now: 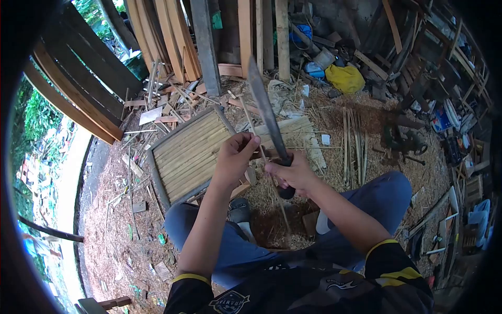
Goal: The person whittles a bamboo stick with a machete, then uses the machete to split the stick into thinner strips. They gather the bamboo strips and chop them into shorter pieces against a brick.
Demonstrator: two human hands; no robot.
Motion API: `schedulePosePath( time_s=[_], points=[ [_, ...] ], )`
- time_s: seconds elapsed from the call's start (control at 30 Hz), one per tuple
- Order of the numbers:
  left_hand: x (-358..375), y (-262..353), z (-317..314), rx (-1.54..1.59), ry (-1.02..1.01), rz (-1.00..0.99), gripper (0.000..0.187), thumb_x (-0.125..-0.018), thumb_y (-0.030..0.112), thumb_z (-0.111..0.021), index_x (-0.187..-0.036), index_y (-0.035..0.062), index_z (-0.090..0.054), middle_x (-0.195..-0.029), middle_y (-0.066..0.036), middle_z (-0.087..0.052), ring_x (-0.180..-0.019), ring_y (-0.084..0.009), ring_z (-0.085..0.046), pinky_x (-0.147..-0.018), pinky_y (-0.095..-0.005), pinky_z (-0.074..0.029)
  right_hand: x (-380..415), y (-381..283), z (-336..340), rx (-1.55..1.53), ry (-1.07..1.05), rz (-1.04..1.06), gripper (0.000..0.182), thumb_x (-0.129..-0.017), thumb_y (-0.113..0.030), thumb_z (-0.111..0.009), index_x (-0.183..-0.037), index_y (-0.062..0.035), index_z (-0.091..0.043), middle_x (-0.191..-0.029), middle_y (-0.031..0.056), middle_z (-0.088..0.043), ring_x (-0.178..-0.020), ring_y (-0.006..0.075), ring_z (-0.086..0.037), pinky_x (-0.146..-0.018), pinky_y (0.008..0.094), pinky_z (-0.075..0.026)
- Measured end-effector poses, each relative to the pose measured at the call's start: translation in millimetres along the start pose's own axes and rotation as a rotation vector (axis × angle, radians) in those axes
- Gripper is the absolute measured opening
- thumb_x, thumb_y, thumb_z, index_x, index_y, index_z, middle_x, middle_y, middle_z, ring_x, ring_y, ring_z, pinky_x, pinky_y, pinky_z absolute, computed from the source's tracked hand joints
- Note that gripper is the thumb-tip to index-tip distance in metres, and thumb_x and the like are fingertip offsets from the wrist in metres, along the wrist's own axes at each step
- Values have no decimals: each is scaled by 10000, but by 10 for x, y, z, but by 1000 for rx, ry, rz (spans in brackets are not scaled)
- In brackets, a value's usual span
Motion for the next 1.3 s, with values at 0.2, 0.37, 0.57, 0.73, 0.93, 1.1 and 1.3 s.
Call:
schedulePosePath(
  time_s=[0.2, 0.37, 0.57, 0.73, 0.93, 1.1, 1.3],
  points=[
    [76, 459, 335, -33, 179, -245, 135, -1033, 106, -650, -1058, -15, -594, -957, -45, -665, -870, -110, -674, -779, -292, -589, -41, -176, 224, -71, 107, 33, 330, -951, -142, -758, -1255, -25, -702, -578, -44, -534, -441, 44, -433, -421, 260, -342],
    [288, 922, 783, -20, 374, -569, 63, -1032, 25, -603, -1090, 1, -596, -1046, -85, -693, -957, -170, -709, -830, -328, -626, -25, -205, 220, -45, 177, -40, 267, -959, -165, -751, -1178, -16, -719, -563, -52, -504, -434, 46, -429, -413, 262, -345],
    [365, 1003, 887, -234, 459, -676, 55, -1020, 12, -620, -1070, -10, -610, -992, -84, -714, -929, -148, -708, -821, -310, -614, -75, -87, 156, 6, 161, -48, 277, -947, -216, -776, -1135, -19, -723, -587, -52, -504, -444, 48, -425, -412, 264, -345],
    [329, 904, 790, -425, 501, -659, 62, -999, 18, -665, -1031, -15, -624, -901, -62, -718, -865, -115, -701, -774, -269, -574, -98, -40, 135, 16, 164, -52, 284, -945, -241, -780, -1117, -23, -725, -585, -52, -498, -446, 49, -427, -414, 266, -345],
    [308, 884, 756, -392, 547, -713, 123, -944, 78, -747, -976, 19, -644, -845, -58, -714, -797, -114, -697, -598, -261, -523, -114, -36, 132, 32, 150, -57, 272, -960, -242, -758, -1122, -26, -727, -565, -51, -487, -437, 50, -427, -412, 269, -346],
    [315, 893, 726, -382, 534, -714, 122, -943, 69, -745, -984, 17, -643, -844, -55, -716, -801, -111, -700, -610, -257, -533, -90, -59, 133, 16, 153, -50, 242, -963, -236, -754, -1098, -36, -728, -564, -51, -491, -432, 50, -431, -407, 271, -348],
    [335, 902, 730, -388, 532, -690, 122, -946, 65, -742, -994, 15, -642, -849, -55, -721, -800, -110, -702, -614, -253, -535, -65, -47, 149, 23, 177, -74, 228, -971, -237, -747, -1092, -46, -721, -582, -56, -500, -439, 45, -438, -407, 266, -347]
  ],
)
Point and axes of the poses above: each hand's wrist, its own x-axis away from the middle knuckle, its own z-axis out of the back of the hand, y = z × x, the point moved 9 cm from there along -x, towards the middle knuckle
